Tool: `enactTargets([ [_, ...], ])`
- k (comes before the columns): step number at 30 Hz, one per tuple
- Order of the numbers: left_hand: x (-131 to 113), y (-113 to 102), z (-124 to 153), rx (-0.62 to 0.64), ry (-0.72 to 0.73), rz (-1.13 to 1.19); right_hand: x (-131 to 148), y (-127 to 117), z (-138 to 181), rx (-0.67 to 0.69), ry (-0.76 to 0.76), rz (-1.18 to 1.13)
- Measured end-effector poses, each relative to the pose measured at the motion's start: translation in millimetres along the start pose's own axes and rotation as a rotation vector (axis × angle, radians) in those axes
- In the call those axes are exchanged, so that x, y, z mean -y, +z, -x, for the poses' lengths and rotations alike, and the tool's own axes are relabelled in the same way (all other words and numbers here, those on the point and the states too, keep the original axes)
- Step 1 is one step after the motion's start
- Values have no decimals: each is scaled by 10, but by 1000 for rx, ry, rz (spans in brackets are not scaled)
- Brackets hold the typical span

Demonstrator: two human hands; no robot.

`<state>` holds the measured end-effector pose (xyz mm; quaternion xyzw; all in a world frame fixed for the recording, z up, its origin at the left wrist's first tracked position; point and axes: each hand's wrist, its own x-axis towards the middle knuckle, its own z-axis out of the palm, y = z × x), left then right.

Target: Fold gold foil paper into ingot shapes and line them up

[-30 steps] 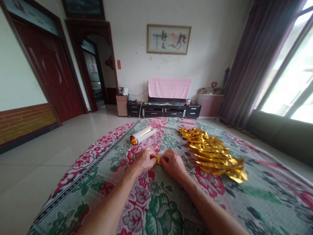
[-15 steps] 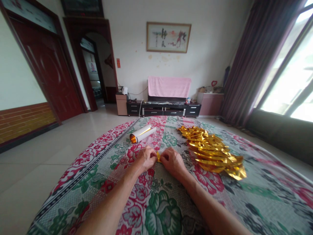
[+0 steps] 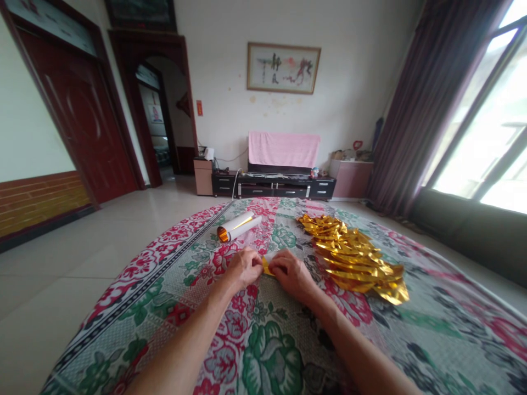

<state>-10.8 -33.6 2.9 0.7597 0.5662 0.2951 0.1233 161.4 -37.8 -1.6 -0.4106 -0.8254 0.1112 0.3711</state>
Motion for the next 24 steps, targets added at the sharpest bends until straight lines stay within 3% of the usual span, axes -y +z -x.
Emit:
enactTargets([
  [12, 11, 16, -2, -14, 24, 16, 96, -33, 33, -15, 68, 79],
  [19, -20, -2, 11, -6, 19, 5, 73, -2, 30, -4, -17, 71],
  [24, 5, 17, 3, -15, 30, 23, 57, 35, 27, -24, 6, 68],
])
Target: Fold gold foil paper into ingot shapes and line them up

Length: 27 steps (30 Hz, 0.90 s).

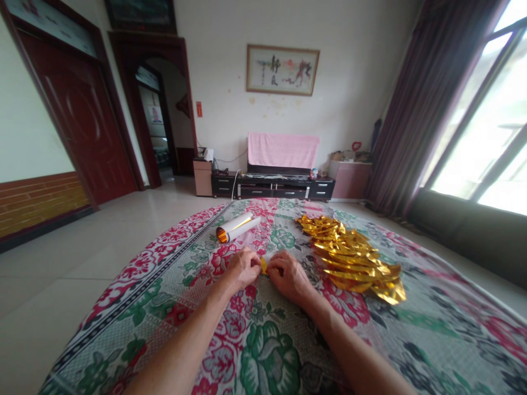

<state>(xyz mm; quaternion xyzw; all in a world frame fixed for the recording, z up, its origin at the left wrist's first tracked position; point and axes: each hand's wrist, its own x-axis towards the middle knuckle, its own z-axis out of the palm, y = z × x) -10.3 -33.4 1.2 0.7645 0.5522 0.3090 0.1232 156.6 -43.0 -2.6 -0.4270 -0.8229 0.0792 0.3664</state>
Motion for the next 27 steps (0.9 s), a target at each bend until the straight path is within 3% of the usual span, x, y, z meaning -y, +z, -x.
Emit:
enactTargets([
  [8, 32, 6, -4, 12, 9, 8, 11, 33, -13, -13, 67, 8],
  [21, -33, -51, 15, 31, -16, 28, -70, -151, -61, 175, 12, -133],
  [27, -36, -38, 13, 21, -18, 13, -41, -38, -32, 47, 33, -34],
])
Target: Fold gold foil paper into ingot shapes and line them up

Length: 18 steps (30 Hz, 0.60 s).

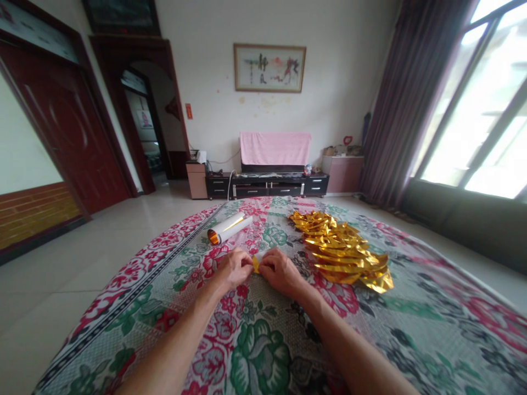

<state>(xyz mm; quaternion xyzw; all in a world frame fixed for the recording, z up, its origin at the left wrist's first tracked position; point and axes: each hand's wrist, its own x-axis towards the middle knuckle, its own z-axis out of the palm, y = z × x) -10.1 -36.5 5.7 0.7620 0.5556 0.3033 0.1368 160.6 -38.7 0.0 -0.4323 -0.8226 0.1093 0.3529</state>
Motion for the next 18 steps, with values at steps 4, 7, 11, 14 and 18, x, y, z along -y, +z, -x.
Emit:
enactTargets([
  [4, -22, 6, 3, -17, 6, -31, 3, 64, 17, -40, 36, 43],
  [7, -30, 5, 2, -10, -3, -49, -8, 80, 20, -46, 18, 43],
  [11, 19, 8, -10, 27, 21, -10, -20, 85, 16, -56, 8, 39],
  [14, 55, 2, -17, 35, 43, 26, -29, 34, 16, -32, -17, 22],
  [18, 45, -21, -14, 32, 59, 41, -46, -105, 19, 115, -141, -9],
])
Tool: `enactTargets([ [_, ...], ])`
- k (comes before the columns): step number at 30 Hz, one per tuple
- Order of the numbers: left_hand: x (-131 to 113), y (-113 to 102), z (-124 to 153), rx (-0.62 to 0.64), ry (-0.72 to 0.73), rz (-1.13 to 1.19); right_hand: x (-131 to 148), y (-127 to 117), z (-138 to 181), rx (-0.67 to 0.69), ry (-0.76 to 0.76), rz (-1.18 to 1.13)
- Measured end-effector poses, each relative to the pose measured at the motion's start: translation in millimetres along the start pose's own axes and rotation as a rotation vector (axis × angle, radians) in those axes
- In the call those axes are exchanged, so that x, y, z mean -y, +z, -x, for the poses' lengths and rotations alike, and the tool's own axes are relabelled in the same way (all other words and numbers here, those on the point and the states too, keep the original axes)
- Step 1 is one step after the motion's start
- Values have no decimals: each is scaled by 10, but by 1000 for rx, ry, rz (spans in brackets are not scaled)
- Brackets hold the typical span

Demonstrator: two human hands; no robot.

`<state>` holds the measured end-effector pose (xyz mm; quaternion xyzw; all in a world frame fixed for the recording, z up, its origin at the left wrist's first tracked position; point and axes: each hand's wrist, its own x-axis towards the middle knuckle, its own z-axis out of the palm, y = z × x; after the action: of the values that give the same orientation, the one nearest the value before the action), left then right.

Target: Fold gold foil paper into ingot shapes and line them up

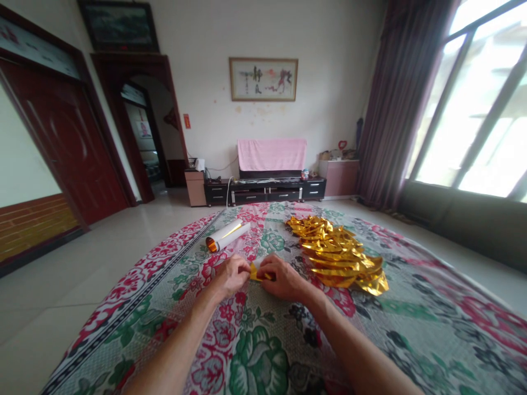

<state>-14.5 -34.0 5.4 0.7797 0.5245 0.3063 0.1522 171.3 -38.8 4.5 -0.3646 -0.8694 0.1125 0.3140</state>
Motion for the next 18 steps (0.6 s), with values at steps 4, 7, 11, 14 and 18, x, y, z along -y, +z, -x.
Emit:
enactTargets([
  [4, -36, 0, 4, -28, 5, -39, 7, -47, -5, 54, -47, 37],
  [7, -44, 31, 3, -73, 38, -88, 44, 1, -18, 39, -20, 85],
  [11, -45, 80, 5, -119, 108, -172, 136, 71, -28, 6, 41, 161],
  [14, -54, 92, 14, -123, 141, -197, 224, 108, -41, 10, 132, 251],
  [18, -66, 83, 27, -98, 127, -167, 327, 160, -66, -1, 243, 332],
])
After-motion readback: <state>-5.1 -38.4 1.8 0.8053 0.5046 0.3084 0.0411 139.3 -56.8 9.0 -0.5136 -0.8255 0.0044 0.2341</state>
